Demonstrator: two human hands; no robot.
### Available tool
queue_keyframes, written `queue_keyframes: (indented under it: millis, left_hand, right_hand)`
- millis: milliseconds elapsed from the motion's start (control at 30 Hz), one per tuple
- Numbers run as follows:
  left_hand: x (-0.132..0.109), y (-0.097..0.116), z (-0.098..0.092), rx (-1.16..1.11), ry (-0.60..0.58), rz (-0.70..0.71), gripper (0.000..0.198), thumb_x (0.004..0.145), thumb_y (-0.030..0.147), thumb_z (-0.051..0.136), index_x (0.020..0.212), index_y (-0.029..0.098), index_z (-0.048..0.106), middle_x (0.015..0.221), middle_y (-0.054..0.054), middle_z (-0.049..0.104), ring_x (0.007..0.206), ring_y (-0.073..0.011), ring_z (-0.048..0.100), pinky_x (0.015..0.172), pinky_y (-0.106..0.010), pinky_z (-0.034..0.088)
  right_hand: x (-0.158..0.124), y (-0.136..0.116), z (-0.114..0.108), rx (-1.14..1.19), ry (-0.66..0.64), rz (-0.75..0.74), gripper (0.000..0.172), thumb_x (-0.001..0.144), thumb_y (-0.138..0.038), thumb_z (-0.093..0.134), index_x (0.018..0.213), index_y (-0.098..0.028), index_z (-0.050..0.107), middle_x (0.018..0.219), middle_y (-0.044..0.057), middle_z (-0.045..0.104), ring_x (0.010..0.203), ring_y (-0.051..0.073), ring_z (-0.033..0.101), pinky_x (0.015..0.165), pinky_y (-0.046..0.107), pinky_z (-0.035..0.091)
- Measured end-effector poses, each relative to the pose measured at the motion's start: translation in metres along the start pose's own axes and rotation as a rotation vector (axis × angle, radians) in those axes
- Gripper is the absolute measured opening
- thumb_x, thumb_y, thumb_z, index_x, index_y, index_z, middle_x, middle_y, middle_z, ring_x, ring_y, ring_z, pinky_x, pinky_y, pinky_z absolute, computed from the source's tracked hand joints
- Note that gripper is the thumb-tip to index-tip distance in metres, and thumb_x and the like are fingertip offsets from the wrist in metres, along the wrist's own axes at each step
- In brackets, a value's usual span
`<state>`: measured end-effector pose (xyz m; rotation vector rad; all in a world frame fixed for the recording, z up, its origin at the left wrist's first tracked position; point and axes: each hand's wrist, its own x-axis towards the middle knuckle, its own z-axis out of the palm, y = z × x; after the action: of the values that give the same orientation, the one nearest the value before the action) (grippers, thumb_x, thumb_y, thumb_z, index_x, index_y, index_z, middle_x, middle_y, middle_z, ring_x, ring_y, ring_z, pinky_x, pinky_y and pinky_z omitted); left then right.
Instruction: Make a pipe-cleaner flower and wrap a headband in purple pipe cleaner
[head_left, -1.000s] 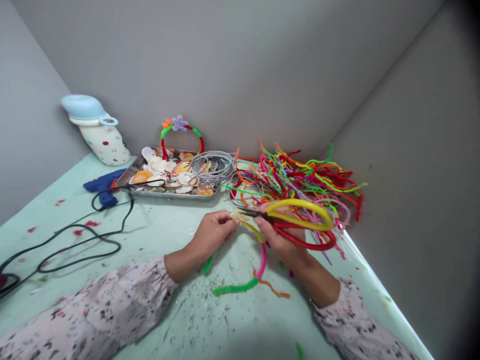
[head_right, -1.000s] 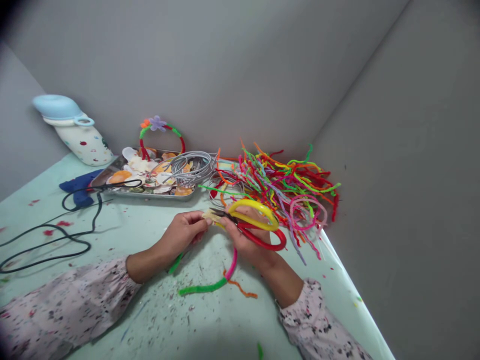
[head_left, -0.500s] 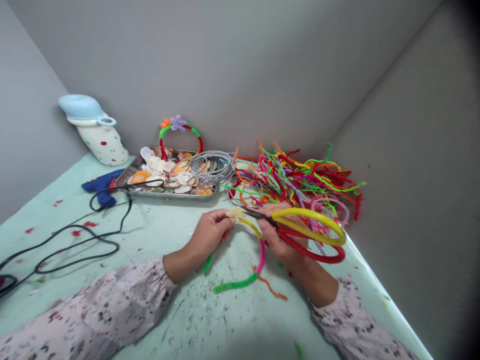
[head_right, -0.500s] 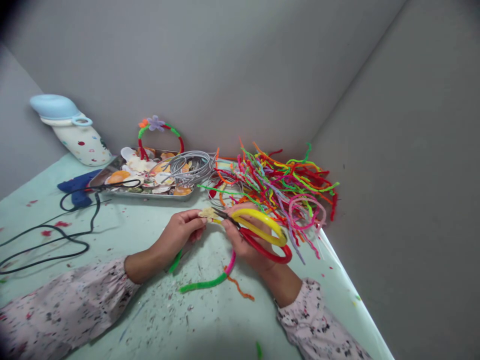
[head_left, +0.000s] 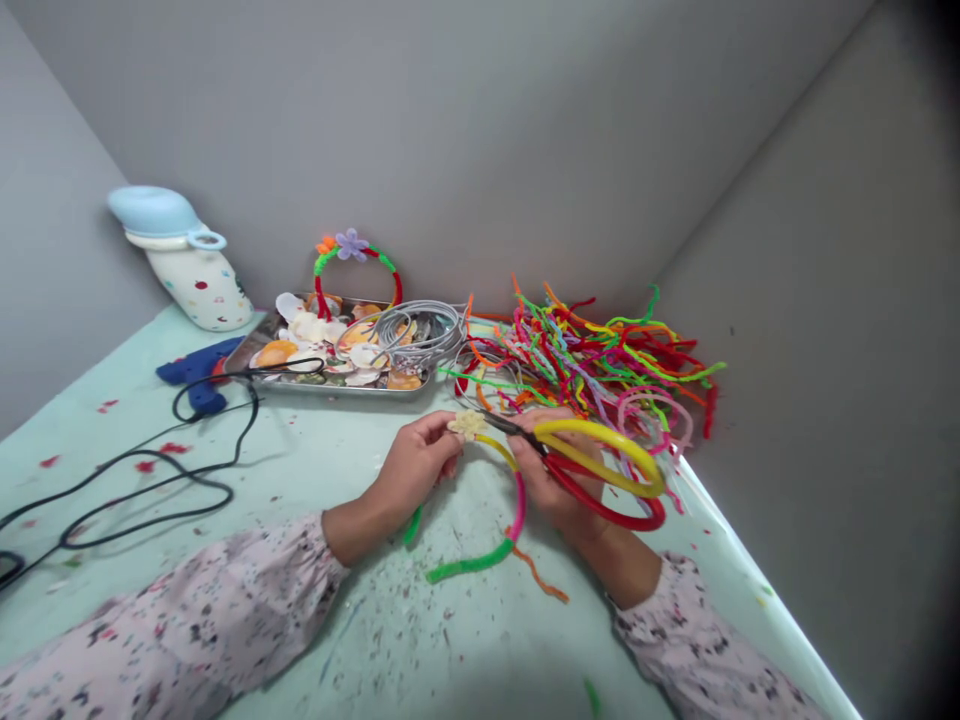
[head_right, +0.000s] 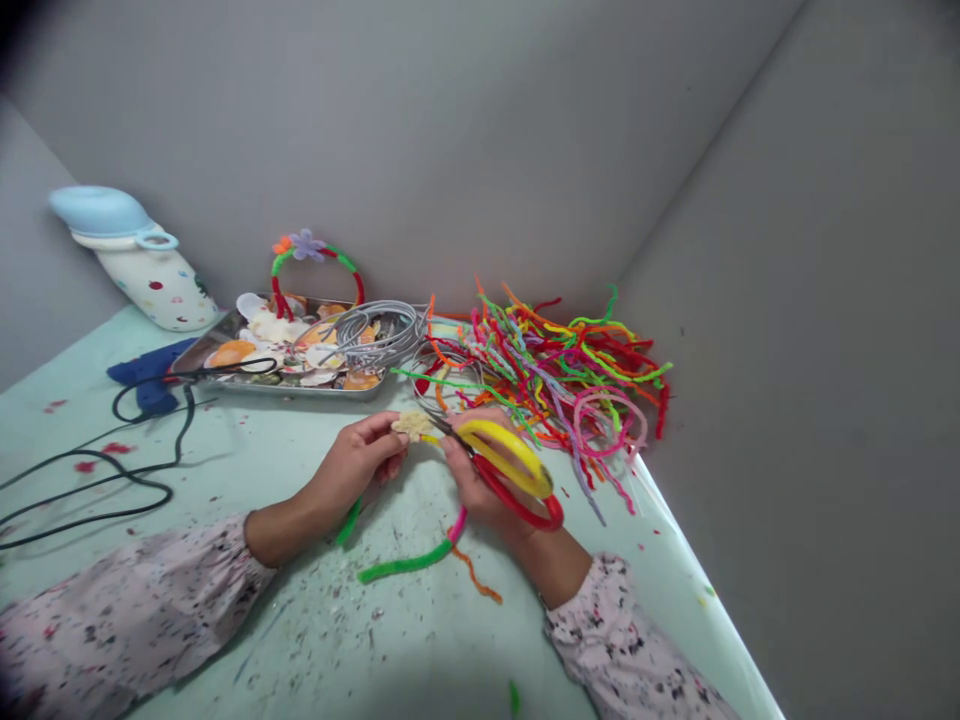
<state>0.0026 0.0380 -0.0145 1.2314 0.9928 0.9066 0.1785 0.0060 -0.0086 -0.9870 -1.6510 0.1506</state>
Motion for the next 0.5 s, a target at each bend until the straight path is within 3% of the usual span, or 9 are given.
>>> queue_keyframes:
  millis: [267,433,500]
  left_hand:
    - [-0.003,0.0067,0.0014,0.063,0.014,0.01,0.019,0.079,0.034,0.057,0.079,0.015,0.059,0.047,0.006,0.043,0.042,-0.0072,0.034,0.04,-0.02,0.024]
    - [-0.0026,0.0058,0.0017,0.056,0.02,-0.003,0.019,0.079,0.034,0.059,0.076,0.015,0.059,0.047,0.006,0.043,0.042,-0.0071,0.035,0.041,-0.02,0.025]
    - [-0.0023,0.0051,0.0016,0.058,0.019,-0.001,0.019,0.079,0.034,0.059,0.075,0.015,0.058,0.047,0.006,0.043,0.042,-0.0071,0.035,0.041,-0.02,0.025]
  right_hand:
    - [-0.0084,0.003,0.0085,0.108,0.037,0.081,0.024,0.079,-0.017,0.064,0.1,-0.026,0.056,0.095,0.003,0.063,0.092,0.021,0.061,0.086,0.044,0.051]
    - [-0.002,-0.0005,0.0091,0.239,0.182,0.164,0.02,0.081,-0.017,0.06,0.099,-0.024,0.053,0.094,0.002,0.059,0.089,0.019,0.061,0.083,0.042,0.052]
    - [-0.0012,-0.0023,0.0102,0.276,0.177,0.177,0.02,0.081,-0.017,0.06,0.099,-0.024,0.053,0.093,0.002,0.059,0.089,0.019,0.06,0.081,0.041,0.053]
